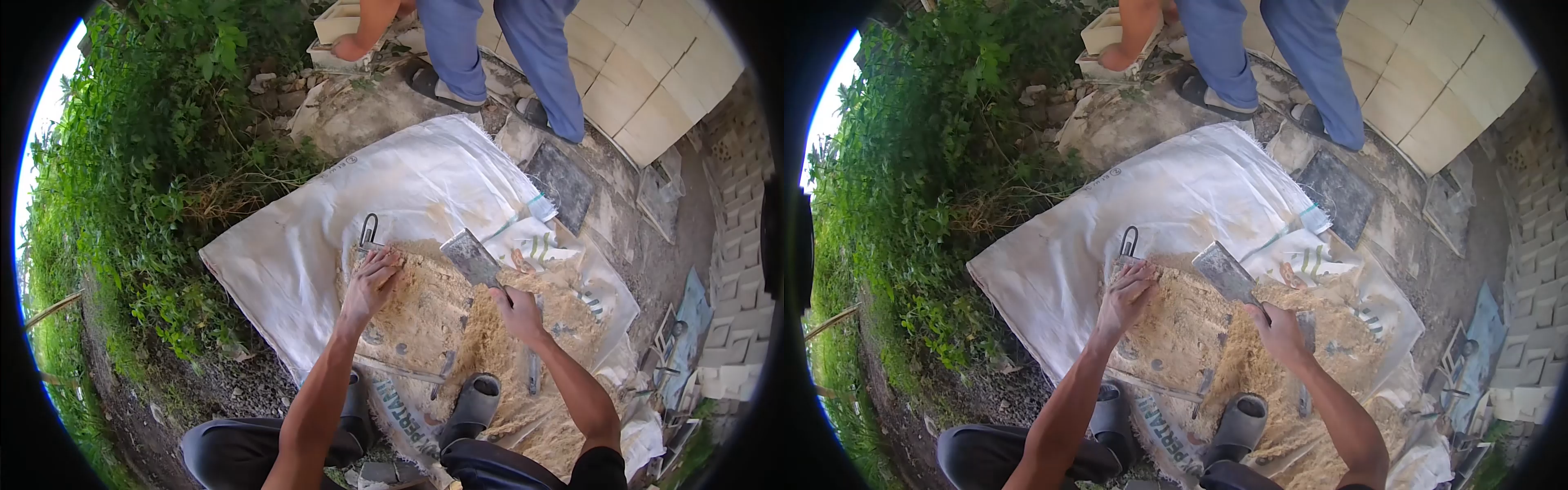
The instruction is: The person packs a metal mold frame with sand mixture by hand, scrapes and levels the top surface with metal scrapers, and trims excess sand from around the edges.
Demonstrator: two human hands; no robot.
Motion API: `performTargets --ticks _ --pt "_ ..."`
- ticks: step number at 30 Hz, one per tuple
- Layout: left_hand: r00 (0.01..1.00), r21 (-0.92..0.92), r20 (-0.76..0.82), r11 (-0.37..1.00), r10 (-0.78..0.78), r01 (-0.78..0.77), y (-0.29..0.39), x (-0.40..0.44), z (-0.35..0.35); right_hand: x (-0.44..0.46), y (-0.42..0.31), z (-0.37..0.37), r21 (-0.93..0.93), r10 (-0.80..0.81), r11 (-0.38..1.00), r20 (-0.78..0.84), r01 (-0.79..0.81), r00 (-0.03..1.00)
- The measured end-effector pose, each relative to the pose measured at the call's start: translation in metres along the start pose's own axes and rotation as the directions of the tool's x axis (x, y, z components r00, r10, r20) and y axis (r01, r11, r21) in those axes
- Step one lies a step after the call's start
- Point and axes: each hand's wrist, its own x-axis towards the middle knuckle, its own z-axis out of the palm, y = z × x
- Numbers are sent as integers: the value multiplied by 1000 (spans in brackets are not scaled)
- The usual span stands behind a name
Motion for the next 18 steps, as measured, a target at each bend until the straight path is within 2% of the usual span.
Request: performTargets --ticks 2,3,5,8,12,15,18 --pt "999 109 -1 993 50 -49 -5 -8 -1 0 -3 1 2 -13 1000 -5 13 1000" --pt "999 109 -6 993 47 -46 -1 -5 -3 1 -4 1 -2 -17 1000 -3 17 1000" --pt "995 247 -98 969 21 4 6 4 -4 0 -5 2 20 -53 998 -32 54 998" --pt "995 331 -82 941 -49 73 5 18 -6 5 8 9 45 -101 994 -69 104 993" --pt "988 353 -121 927 -91 129 8 15 5 4 -15 0 5 -13 1000 -20 13 1000" --pt "987 414 -127 899 -95 140 14 9 9 8 -19 4 51 -43 998 -18 43 999" --pt "985 330 -83 928 -154 173 22 1 3 11 -24 8 68 -58 996 -28 60 998"
